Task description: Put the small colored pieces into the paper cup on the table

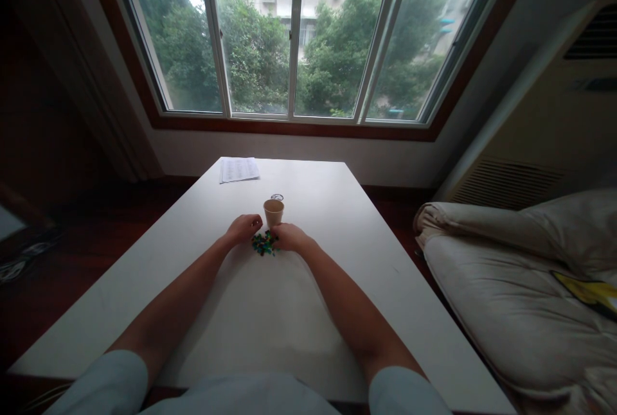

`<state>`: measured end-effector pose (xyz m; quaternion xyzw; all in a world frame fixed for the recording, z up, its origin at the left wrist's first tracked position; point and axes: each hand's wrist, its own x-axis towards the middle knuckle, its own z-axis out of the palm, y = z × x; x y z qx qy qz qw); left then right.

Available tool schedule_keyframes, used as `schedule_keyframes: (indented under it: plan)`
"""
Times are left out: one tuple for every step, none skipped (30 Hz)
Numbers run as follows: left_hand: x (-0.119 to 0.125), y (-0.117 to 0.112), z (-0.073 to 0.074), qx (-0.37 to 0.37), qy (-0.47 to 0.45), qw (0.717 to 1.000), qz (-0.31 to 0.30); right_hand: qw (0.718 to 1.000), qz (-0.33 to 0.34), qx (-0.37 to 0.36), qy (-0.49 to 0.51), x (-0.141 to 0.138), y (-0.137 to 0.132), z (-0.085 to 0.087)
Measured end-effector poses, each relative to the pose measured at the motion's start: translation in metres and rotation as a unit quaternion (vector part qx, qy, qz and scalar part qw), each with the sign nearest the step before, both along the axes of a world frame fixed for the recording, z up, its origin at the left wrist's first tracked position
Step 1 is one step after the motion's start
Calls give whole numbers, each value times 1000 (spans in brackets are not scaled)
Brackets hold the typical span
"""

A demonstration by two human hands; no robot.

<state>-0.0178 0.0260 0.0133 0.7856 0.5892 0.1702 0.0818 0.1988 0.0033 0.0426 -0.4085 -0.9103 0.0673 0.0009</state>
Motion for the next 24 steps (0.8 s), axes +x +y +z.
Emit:
schedule_keyframes:
  plan:
    - [-1,1,-1,0,-3,1000,4,1000,-1,2,-1,0,0,-1]
    - [-3,1,-3,1,-7,1000,8,1000,-4,6,-3,-1,0,-1]
    - [-4,2,-4,3,-12,1000,12,1000,-7,9,-5,-1,0,-2]
    - [-6,3,-6,3,-17,1000,14,1000,-9,12,-8,-2,0,-3]
    - [-7,3,-7,4,-23,1000,16,1000,-11,14,-9,-2,-1,-3]
    - [-9,4,-9,3,-28,999,17,1000,-12,16,-10,-2,-1,-3]
    - [-10,4,-10,2,-32,999,17,1000,-12,16,-12,-2,-1,-3]
    - [-10,5,-10,1,-34,999,19,1000,-12,16,-14,-2,-1,-3]
    - [-11,5,-11,-1,-36,999,20,1000,-12,16,-15,-2,-2,-3]
    - [-11,5,-11,-2,-37,999,21,1000,-13,17,-15,-2,-2,-3]
    - [-11,5,-11,-4,-38,999,21,1000,-12,17,-15,-2,-2,-2]
    - [-11,5,-11,-5,-38,999,22,1000,-13,18,-15,-2,-3,-2]
    - [-10,5,-11,-5,-39,999,21,1000,-13,19,-16,-2,-3,-2]
    - [-10,5,-11,-4,-39,999,20,1000,-13,19,-17,-2,-4,-1]
    - [-10,5,-11,-4,-39,999,19,1000,-14,19,-18,-3,-4,-1]
    - [-10,5,-11,-4,-39,999,18,1000,-16,19,-20,-3,-4,-1]
    - [-10,4,-11,-6,-40,999,19,999,-17,18,-21,-3,-5,0]
    - [-10,4,-10,-9,-40,999,21,999,-18,17,-21,-3,-5,0]
    - [-9,4,-10,-12,-39,999,23,1000,-17,16,-18,-4,-5,1]
    - [-9,4,-10,-14,-39,999,25,1000,-16,16,-15,-4,-6,1]
    - [-9,4,-10,-15,-38,999,25,1000,-15,17,-12,-4,-6,1]
    - [-8,4,-9,-15,-37,999,25,1000,-16,19,-9,-4,-7,2]
    - [-8,3,-9,-16,-36,999,24,1000,-17,21,-8,-4,-7,2]
    - [-8,3,-8,-16,-34,999,25,1000,-20,23,-8,-5,-8,3]
